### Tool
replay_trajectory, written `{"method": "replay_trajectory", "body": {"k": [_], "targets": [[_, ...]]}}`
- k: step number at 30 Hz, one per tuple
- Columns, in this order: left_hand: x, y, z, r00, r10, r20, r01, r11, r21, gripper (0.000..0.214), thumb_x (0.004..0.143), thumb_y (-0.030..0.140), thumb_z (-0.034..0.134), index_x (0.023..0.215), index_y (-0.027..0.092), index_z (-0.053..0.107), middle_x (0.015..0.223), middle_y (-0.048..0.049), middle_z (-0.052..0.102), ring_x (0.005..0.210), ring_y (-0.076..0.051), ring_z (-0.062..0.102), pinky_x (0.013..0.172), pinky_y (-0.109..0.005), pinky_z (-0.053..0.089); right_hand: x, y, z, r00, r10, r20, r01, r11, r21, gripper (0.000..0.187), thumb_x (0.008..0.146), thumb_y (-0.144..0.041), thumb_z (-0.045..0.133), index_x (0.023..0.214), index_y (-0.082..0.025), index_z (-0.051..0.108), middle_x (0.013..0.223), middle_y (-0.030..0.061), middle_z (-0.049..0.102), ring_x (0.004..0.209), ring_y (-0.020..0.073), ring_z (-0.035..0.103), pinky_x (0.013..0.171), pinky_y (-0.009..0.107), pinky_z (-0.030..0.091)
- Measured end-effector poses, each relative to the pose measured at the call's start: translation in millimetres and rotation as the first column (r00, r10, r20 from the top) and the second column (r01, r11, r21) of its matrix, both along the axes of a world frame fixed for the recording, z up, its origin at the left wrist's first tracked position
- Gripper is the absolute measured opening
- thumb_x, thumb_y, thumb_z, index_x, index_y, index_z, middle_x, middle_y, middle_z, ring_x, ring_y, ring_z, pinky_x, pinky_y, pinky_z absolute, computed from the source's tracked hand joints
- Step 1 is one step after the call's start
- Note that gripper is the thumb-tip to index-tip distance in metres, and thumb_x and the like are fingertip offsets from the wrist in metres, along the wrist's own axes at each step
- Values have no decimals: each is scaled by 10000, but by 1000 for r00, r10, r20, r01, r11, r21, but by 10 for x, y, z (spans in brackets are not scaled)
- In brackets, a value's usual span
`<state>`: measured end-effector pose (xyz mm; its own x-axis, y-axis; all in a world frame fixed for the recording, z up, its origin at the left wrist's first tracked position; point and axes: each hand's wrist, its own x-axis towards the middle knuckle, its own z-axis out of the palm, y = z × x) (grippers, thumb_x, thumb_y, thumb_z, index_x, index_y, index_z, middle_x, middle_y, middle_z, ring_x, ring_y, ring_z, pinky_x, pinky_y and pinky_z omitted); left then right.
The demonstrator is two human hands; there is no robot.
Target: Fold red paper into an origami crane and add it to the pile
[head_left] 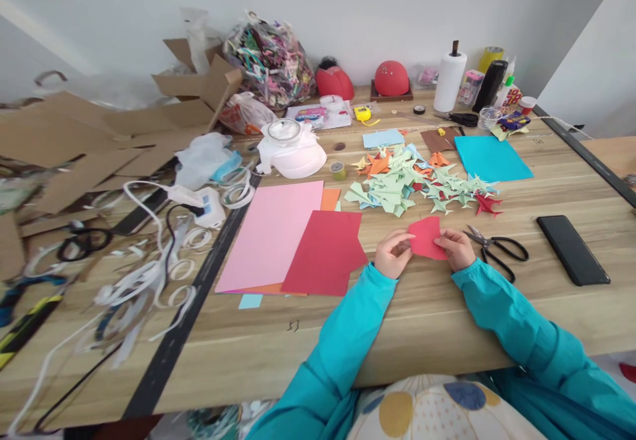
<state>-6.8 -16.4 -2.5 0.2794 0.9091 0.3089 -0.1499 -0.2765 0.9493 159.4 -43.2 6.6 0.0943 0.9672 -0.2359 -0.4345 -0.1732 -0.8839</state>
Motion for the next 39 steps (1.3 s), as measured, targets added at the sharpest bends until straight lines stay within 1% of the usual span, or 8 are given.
{"method": "replay_trajectory", "body": {"k": [5,10,14,17,21,24,28,39], "targets": [[25,-10,14,993,114,-10,-114,993,5,172,627,264,686,745,141,660,919,-102,619,811,-184,615,674,-298,538,12,-20,33,997,74,-4,-74,997,20,229,550,-298,739,686,-165,612,549,2,631,432,138,567,409,259,466],[34,-9,69,979,204,-23,-205,973,-103,174,639,300,673,646,132,629,760,-75,651,641,-152,621,593,-276,532,34,-29,-5,984,175,-12,-173,978,114,374,682,-517,598,764,-153,618,633,53,650,540,166,612,492,295,500],[43,-24,92,986,164,5,-157,951,-268,201,634,302,677,684,136,575,597,-27,635,545,-137,615,566,-256,518,7,-36,6,970,193,148,-218,961,170,397,605,-482,683,827,-158,621,652,35,652,511,146,594,503,289,500],[58,-36,106,985,155,79,-121,936,-332,276,607,299,699,774,147,540,634,-18,651,542,-134,619,545,-249,514,-32,-44,42,938,152,310,-214,961,177,322,612,-386,709,828,-160,633,612,14,642,470,121,565,487,260,486],[69,-31,123,982,171,79,-136,934,-329,322,583,292,710,834,132,588,704,-45,667,637,-148,632,570,-247,520,-59,-51,72,899,115,422,-219,954,206,270,664,-385,666,819,-165,650,592,13,637,449,117,553,457,252,474],[60,-12,118,977,208,36,-186,929,-319,268,584,297,704,773,120,635,679,-50,666,622,-140,620,578,-243,512,-53,-52,53,881,106,461,-221,954,204,282,668,-400,659,826,-166,653,578,13,636,450,125,558,460,257,476],[43,6,105,970,242,2,-230,923,-307,208,588,291,699,702,124,652,656,-44,665,596,-124,603,584,-233,501,-37,-52,0,868,124,480,-238,954,184,311,658,-424,661,823,-160,648,587,21,642,467,132,565,479,266,480],[42,13,46,972,233,-38,-234,924,-301,195,571,271,707,702,130,681,681,-57,684,618,-144,621,602,-253,517,-45,-35,-29,844,111,525,-244,951,192,300,621,-422,688,766,-161,663,597,19,640,503,136,570,500,261,484]]}}
